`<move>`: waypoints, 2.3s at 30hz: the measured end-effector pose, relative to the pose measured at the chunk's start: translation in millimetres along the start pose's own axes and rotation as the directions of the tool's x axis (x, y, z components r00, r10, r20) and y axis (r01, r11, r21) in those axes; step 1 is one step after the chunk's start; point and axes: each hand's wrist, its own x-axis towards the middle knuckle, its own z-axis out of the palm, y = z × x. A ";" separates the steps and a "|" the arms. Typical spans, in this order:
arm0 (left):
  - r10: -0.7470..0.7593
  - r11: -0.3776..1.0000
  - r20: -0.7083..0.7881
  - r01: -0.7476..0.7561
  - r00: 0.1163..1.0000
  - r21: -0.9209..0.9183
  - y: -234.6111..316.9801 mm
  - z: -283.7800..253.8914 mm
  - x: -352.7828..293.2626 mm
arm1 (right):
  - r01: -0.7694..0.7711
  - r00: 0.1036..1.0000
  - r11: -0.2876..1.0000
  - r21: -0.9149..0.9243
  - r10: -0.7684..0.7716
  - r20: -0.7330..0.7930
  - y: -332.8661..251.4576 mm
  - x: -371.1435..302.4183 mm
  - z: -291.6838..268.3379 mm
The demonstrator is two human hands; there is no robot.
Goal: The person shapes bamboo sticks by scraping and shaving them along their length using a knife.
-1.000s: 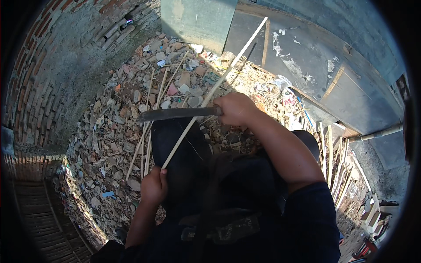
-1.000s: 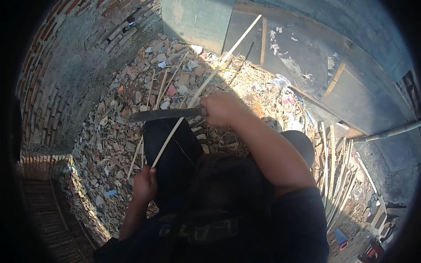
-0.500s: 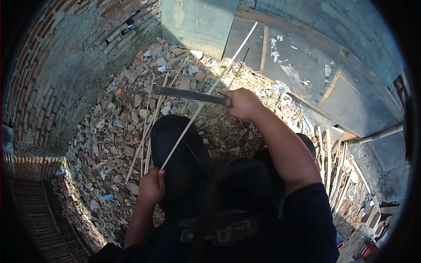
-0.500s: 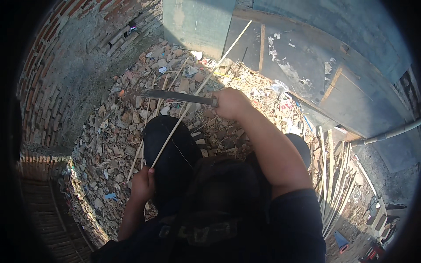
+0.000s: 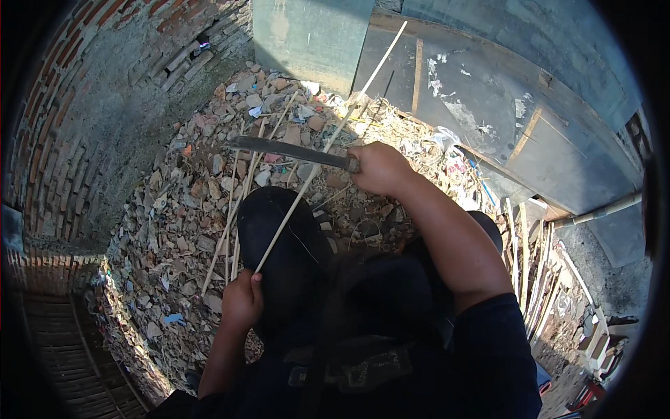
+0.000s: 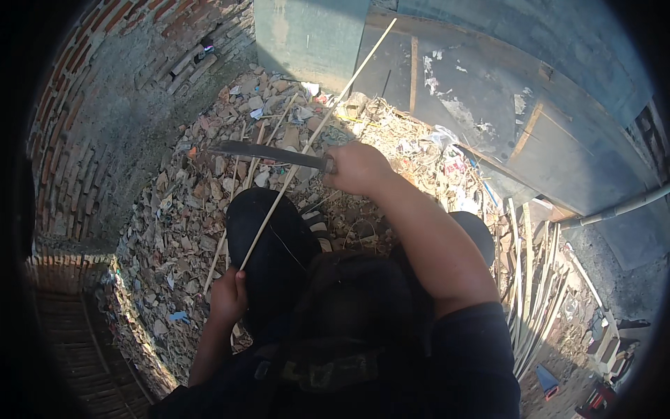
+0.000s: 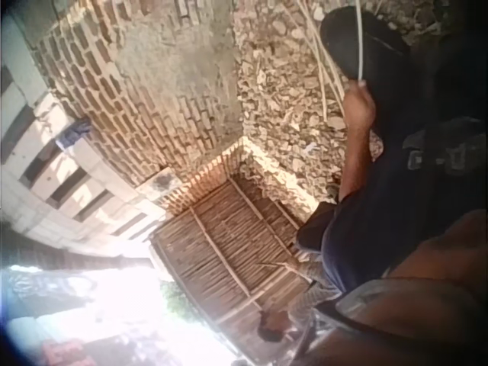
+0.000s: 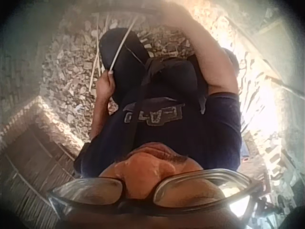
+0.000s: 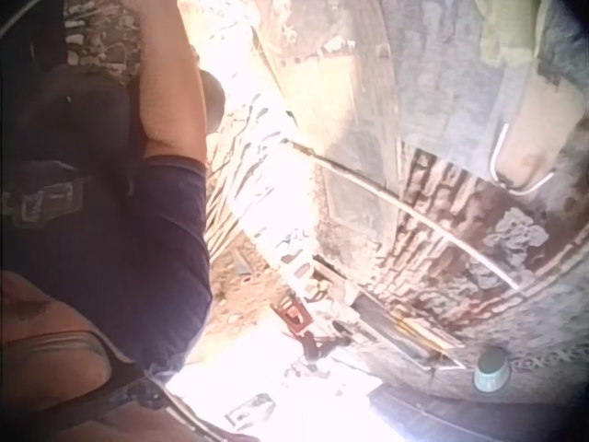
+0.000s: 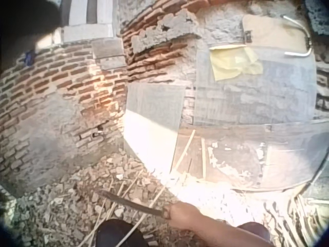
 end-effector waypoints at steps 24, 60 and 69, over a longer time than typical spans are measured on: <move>0.040 0.999 -0.031 -0.040 0.999 0.005 1.5 1.3 4.1 | -0.035 0.990 0.999 -0.004 0.034 -0.140 59.3 26.2 3.1; 0.046 0.998 -0.085 -0.043 0.995 0.043 -42.4 -2.9 -42.2 | 0.006 0.998 0.986 -0.166 -0.017 -0.065 58.9 10.9 -39.7; 0.063 0.996 -0.123 -0.055 0.990 0.065 -53.1 -0.8 -46.6 | 0.129 0.989 0.967 -0.219 -0.142 -0.045 15.5 -6.9 -34.9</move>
